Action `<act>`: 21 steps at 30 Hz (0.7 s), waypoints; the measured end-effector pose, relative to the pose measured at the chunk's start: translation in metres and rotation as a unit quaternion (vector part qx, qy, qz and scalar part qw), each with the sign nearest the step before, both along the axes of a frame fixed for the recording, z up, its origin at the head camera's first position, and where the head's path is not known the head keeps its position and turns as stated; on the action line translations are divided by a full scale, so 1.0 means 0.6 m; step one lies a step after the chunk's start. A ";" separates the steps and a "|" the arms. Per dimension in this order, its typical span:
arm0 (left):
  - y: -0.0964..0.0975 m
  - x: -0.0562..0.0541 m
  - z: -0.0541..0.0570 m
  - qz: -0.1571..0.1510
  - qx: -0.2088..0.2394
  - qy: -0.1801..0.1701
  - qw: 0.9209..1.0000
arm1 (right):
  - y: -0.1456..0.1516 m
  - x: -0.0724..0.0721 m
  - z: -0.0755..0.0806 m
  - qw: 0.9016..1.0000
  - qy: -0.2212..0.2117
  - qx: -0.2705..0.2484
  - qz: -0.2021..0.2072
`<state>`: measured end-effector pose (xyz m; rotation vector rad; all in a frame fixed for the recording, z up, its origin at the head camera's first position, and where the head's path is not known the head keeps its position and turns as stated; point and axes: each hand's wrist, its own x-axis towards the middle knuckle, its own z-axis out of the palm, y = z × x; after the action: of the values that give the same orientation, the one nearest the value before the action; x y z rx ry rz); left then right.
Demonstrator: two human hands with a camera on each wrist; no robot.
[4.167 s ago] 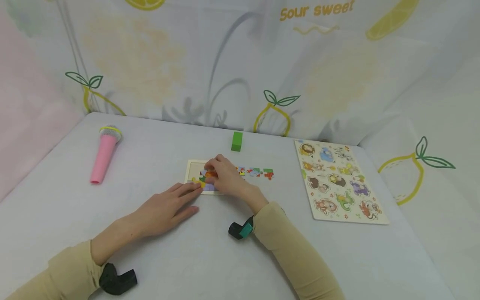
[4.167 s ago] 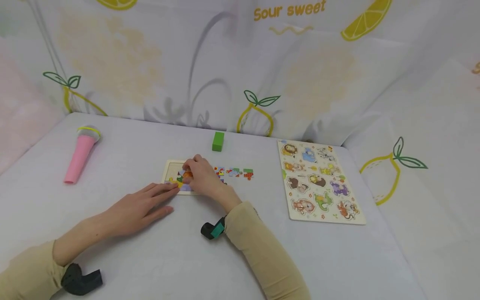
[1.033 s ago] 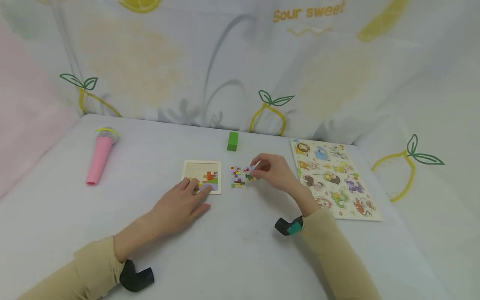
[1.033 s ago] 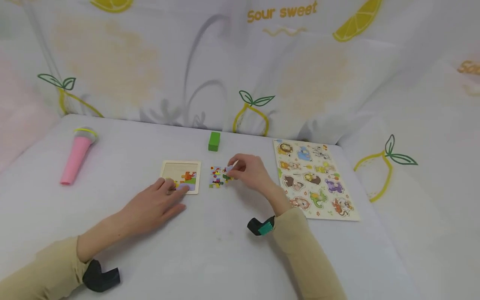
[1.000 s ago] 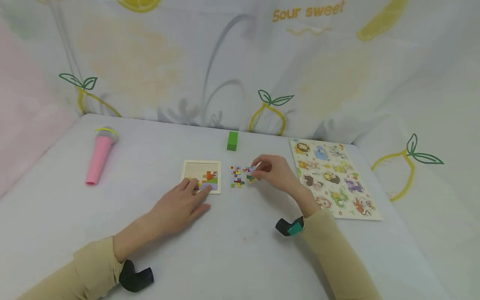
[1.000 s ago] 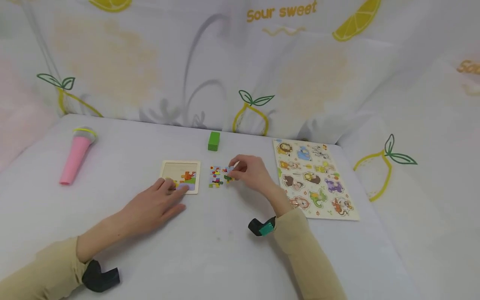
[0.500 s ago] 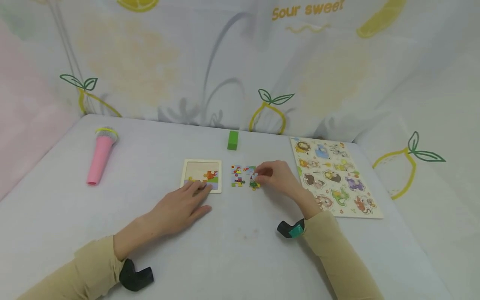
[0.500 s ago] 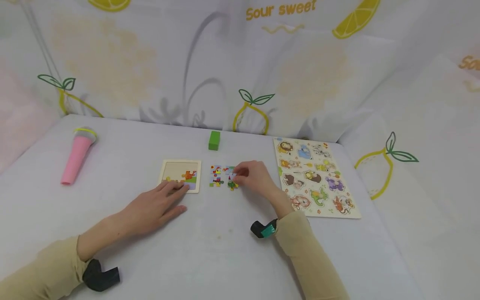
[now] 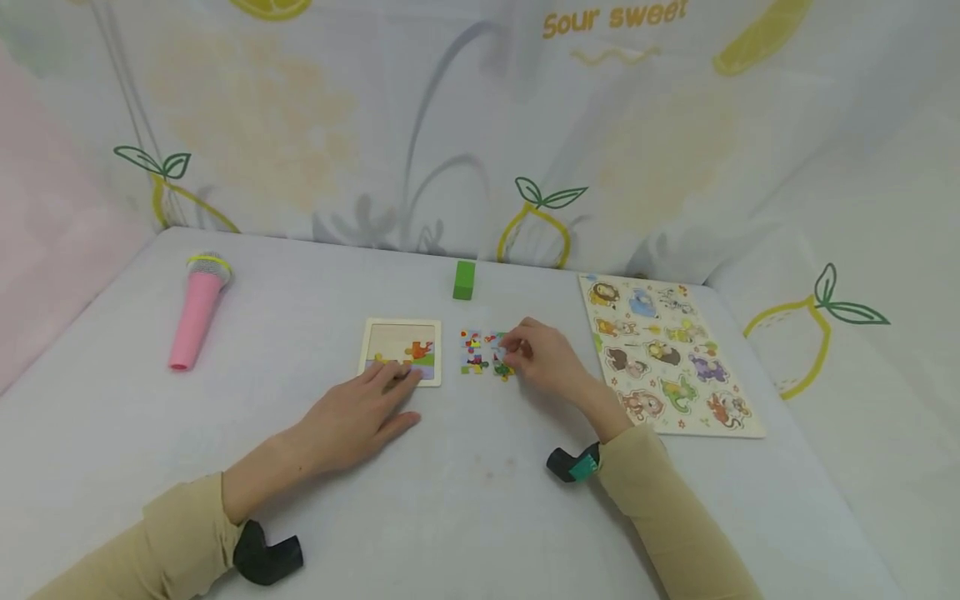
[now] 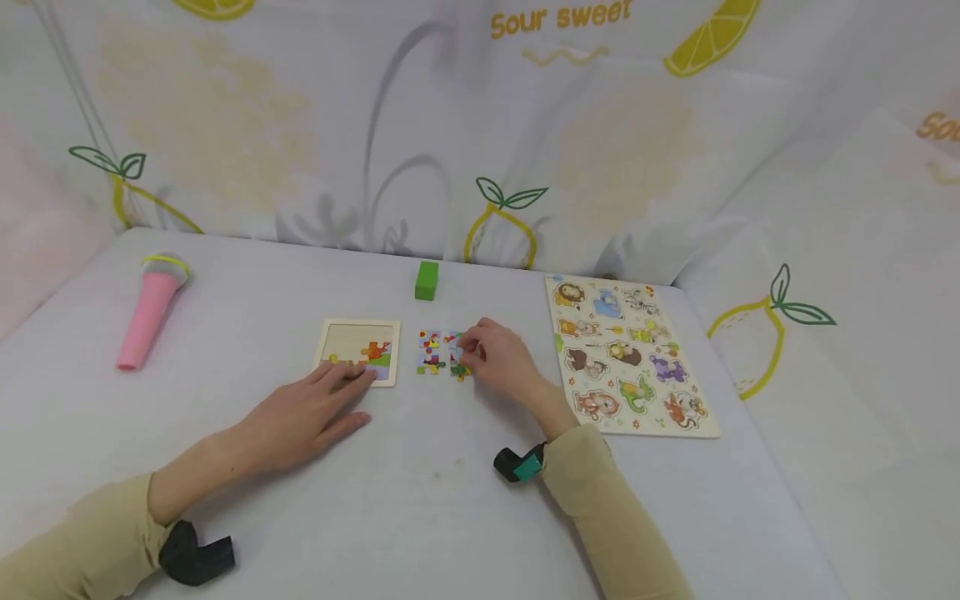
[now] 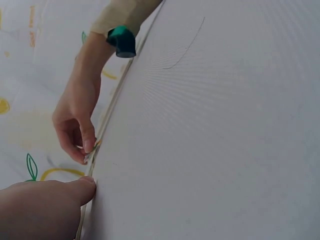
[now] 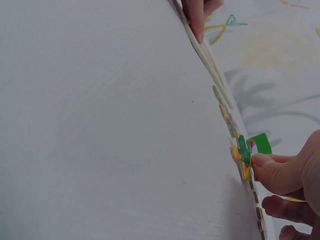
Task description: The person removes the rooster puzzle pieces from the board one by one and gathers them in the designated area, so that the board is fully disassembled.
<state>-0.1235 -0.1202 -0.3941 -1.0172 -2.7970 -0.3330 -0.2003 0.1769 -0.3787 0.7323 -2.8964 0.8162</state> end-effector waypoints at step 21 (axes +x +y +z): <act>-0.001 -0.002 0.000 0.004 -0.002 -0.010 1.000 | 0.003 0.005 0.003 0.999 -0.002 -0.036 -0.024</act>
<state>-0.1250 -0.1210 -0.3943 -1.0099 -2.8198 -0.3381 -0.1974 0.1789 -0.3770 0.6533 -2.8583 0.9116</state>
